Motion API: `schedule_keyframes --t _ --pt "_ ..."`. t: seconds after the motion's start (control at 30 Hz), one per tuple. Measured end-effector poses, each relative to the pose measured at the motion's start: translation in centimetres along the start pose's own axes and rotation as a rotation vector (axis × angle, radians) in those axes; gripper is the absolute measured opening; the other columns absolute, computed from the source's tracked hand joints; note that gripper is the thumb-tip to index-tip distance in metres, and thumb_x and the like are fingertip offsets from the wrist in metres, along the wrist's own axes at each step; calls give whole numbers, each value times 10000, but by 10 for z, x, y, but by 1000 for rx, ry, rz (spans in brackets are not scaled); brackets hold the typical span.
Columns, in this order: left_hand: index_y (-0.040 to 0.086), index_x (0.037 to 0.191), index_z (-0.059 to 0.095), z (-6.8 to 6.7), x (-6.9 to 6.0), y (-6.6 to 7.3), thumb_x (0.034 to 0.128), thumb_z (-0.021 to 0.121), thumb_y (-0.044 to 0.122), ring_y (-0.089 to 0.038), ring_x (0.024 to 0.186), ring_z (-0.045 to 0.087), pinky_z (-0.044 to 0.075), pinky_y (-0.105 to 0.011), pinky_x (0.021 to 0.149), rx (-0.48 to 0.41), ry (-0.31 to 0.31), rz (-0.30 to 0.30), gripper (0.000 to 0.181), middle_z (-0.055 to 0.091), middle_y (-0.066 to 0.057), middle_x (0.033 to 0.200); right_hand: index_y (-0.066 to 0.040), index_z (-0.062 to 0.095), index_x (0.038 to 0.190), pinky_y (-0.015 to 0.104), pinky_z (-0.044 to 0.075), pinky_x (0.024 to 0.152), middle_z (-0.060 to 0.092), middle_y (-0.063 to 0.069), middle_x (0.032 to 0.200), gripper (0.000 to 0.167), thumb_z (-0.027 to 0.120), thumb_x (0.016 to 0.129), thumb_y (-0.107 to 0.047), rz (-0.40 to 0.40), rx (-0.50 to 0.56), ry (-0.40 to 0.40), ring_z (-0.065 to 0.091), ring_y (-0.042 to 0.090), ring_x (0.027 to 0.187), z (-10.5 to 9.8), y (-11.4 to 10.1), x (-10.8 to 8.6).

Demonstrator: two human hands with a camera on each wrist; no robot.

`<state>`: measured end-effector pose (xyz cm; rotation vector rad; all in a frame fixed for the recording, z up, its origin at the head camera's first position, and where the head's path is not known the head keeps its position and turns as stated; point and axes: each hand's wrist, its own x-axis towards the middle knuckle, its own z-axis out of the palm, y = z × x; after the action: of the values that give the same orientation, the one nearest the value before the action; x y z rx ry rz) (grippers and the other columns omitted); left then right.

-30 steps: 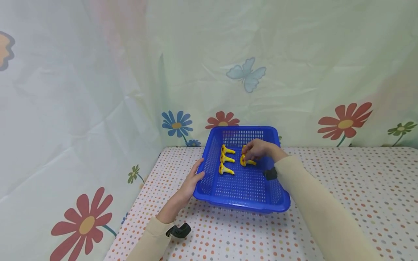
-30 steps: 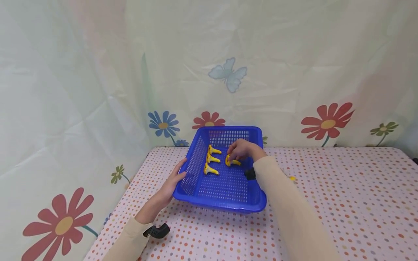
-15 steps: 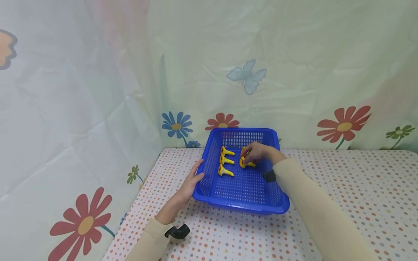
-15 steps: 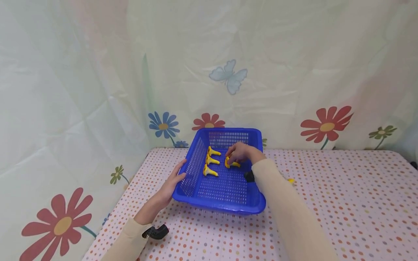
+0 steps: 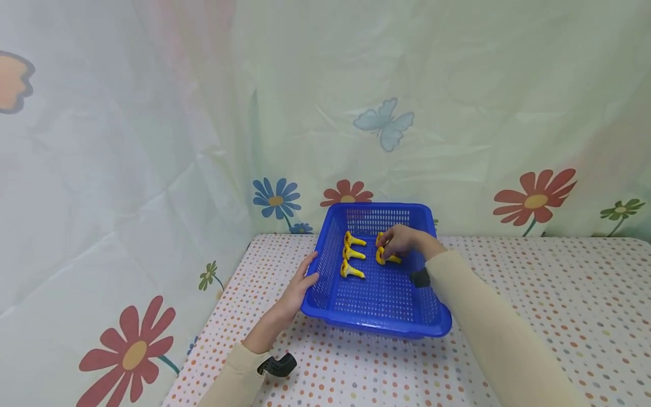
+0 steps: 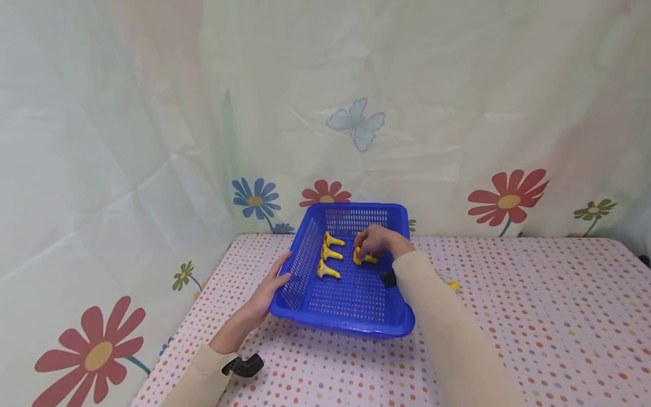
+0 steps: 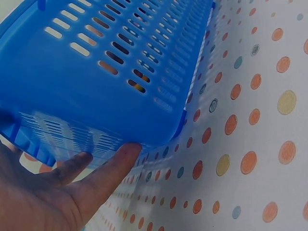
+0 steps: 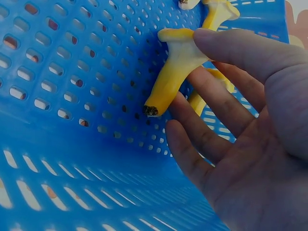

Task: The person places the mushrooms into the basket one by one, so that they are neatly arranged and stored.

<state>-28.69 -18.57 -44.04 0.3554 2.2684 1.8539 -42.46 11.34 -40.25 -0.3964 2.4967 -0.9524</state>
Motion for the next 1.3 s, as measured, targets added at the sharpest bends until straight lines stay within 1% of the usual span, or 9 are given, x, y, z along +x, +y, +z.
schedule_keyframes --t 0.2,0.47,0.7,0.83,0.93,1.03,1.17,1.23,1.3 --pt "305 1559 146 1 0 0 1033 398 332 -371 1420 187 198 -589 1089 6 8 0 584 84 -94 1607 -5 647 1216 479 499 878 626 144 1140 379 715 851 -79 -7 4 -2 582 280 962 1 0 -2" --pt "313 1557 156 1 -2 1 1033 395 327 -387 1409 208 221 -596 1076 11 19 -16 577 80 -99 1607 -3 641 1227 440 507 864 631 129 1121 374 707 866 -76 -13 9 -14 574 251 920 2 0 -3" --pt "307 1559 150 1 -1 1 1033 389 331 -386 1417 188 204 -600 1083 18 18 -3 579 81 -105 1607 1 625 1251 461 498 877 624 152 1167 391 700 876 -75 -17 17 -7 580 261 928 0 -2 -5" --pt "293 1562 143 1 -2 1 1036 389 322 -392 1411 202 217 -597 1079 14 13 -8 581 79 -117 1606 -4 625 1249 428 505 855 644 115 1096 380 695 886 -91 -14 37 -5 572 260 905 -1 -3 -5" --pt "299 1561 144 1 -3 1 1036 386 321 -391 1405 218 228 -593 1076 9 12 -13 579 86 -115 1605 0 622 1252 417 508 838 649 107 1051 376 685 897 -108 -19 51 12 566 272 900 -4 -6 -7" --pt "303 1560 144 2 -2 2 1034 383 317 -385 1407 215 223 -588 1081 7 14 -3 578 85 -111 1605 13 607 1266 447 502 843 643 124 1029 385 667 911 -124 -29 58 27 567 306 915 -9 -11 -12" --pt "294 1561 145 2 -2 2 1028 384 316 -388 1419 184 195 -597 1088 17 19 9 584 68 -110 1607 18 582 1294 494 480 908 631 139 1078 408 653 926 -143 -35 51 35 575 354 1008 -16 -16 -17" --pt "292 1561 147 2 -2 2 1026 387 315 -387 1423 173 185 -597 1091 19 19 7 586 61 -109 1608 21 570 1305 504 468 924 624 150 1121 412 642 935 -144 -47 53 35 565 370 1032 -19 -18 -21" --pt "291 1561 146 2 -2 2 1028 386 313 -384 1422 179 190 -590 1092 15 19 3 585 63 -108 1608 24 570 1302 498 471 917 619 162 1139 403 632 941 -142 -64 54 43 562 374 1018 -23 -21 -25"
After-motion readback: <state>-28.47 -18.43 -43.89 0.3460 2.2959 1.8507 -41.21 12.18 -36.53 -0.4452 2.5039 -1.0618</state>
